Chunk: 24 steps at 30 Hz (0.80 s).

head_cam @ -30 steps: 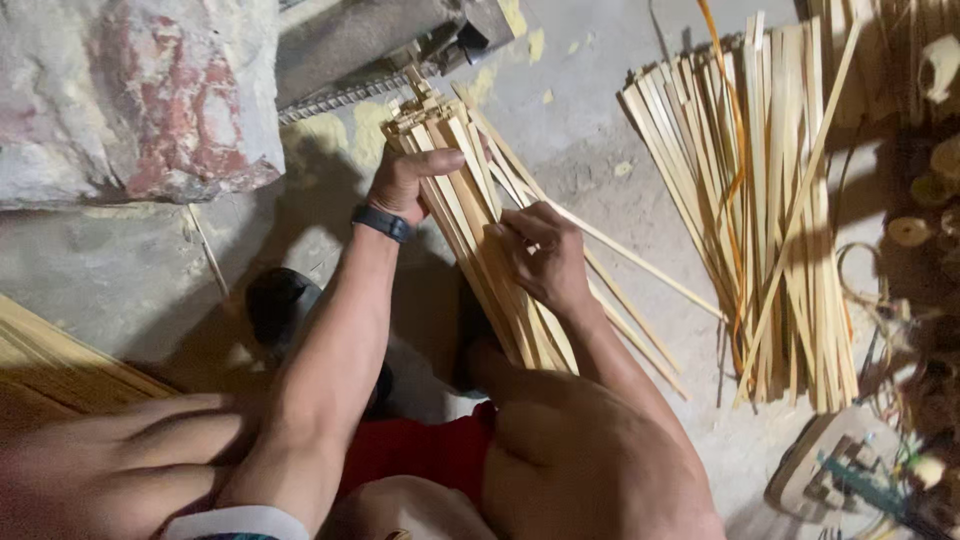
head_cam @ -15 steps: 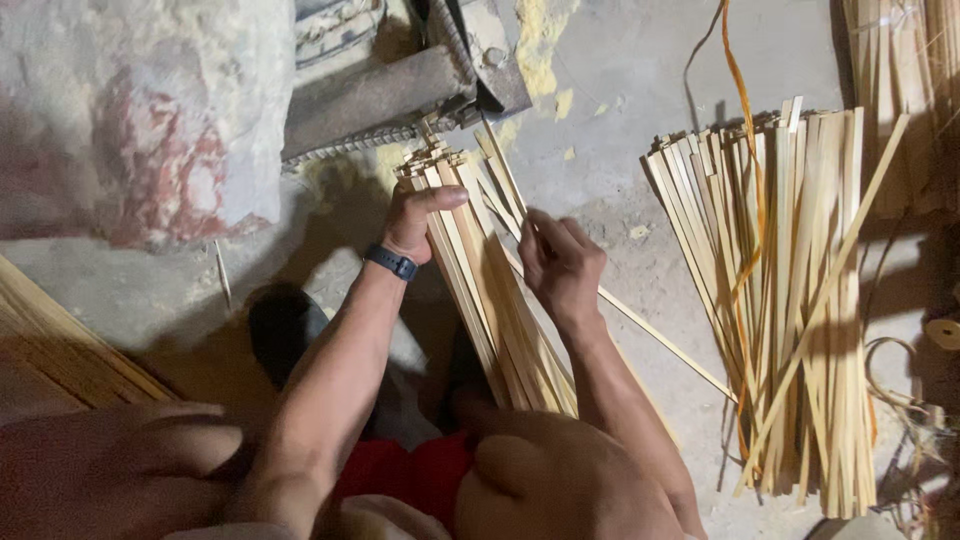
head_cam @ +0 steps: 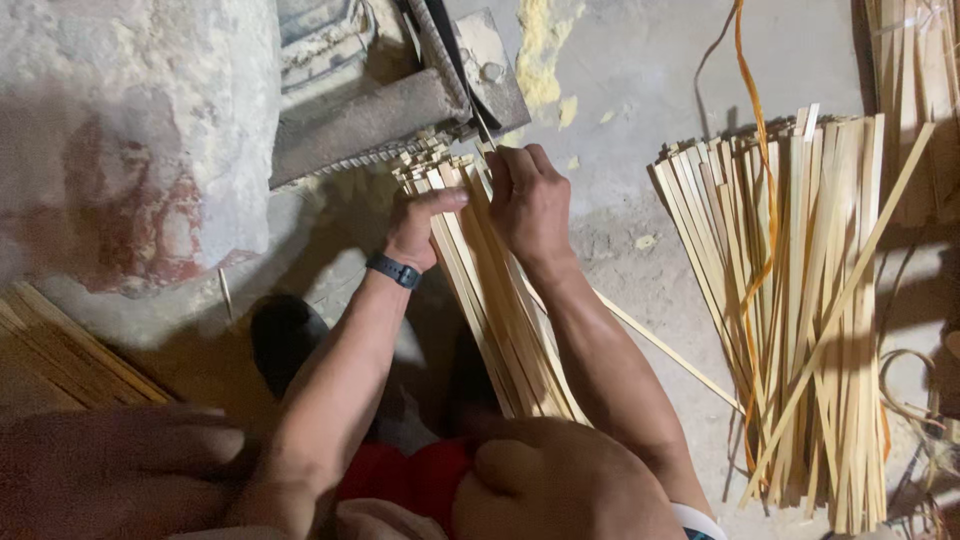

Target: The person feeds thin wooden strips into a cutting machine, aligns them, and cuts them to length. The cut pieces are collected and stacked on the floor.

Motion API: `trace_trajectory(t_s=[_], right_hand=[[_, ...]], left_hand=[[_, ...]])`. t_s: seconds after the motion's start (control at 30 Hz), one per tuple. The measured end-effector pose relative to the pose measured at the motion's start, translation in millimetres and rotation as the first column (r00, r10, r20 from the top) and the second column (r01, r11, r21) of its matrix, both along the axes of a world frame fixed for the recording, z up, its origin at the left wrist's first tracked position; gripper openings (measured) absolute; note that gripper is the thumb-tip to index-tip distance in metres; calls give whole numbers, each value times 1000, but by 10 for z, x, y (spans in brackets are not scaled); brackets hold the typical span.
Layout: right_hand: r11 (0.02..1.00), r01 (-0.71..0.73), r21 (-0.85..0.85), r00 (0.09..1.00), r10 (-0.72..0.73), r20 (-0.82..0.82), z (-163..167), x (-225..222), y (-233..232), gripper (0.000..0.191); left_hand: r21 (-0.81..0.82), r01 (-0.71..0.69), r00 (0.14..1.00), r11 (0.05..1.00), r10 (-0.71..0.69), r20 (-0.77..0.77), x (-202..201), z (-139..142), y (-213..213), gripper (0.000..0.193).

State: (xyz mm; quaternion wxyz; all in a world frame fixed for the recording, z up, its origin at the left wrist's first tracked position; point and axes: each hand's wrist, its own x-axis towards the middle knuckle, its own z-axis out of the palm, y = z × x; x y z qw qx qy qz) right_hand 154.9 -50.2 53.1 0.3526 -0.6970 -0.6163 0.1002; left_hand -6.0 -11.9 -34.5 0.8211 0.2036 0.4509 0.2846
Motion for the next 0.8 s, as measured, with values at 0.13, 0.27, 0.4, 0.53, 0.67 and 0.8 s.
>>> trace_trajectory(t_s=[0.13, 0.27, 0.4, 0.53, 0.67, 0.8], right_hand=[[994, 72, -86, 992, -81, -102, 181, 120, -499, 13], [997, -59, 48, 986, 51, 156, 143, 53, -947, 23], [991, -53, -121, 961, 18, -277, -22, -32, -1020, 6], [977, 131, -167, 990, -137, -24, -55, 39, -690, 8], [991, 82, 107, 997, -83, 7, 35, -34, -312, 4], [993, 56, 105, 998, -59, 23, 89, -121, -11, 4]], left_hand=[[53, -5, 1000, 999, 5, 3, -57, -12, -9, 37], [39, 12, 999, 999, -13, 46, -71, -9, -11, 37], [25, 28, 999, 999, -29, 37, -74, -8, -15, 36], [57, -2, 999, 998, -1, 50, -137, 33, -30, 36], [40, -20, 987, 999, 13, 161, -186, 50, -37, 38], [95, -9, 999, 995, 4, 52, -195, -16, -24, 35]])
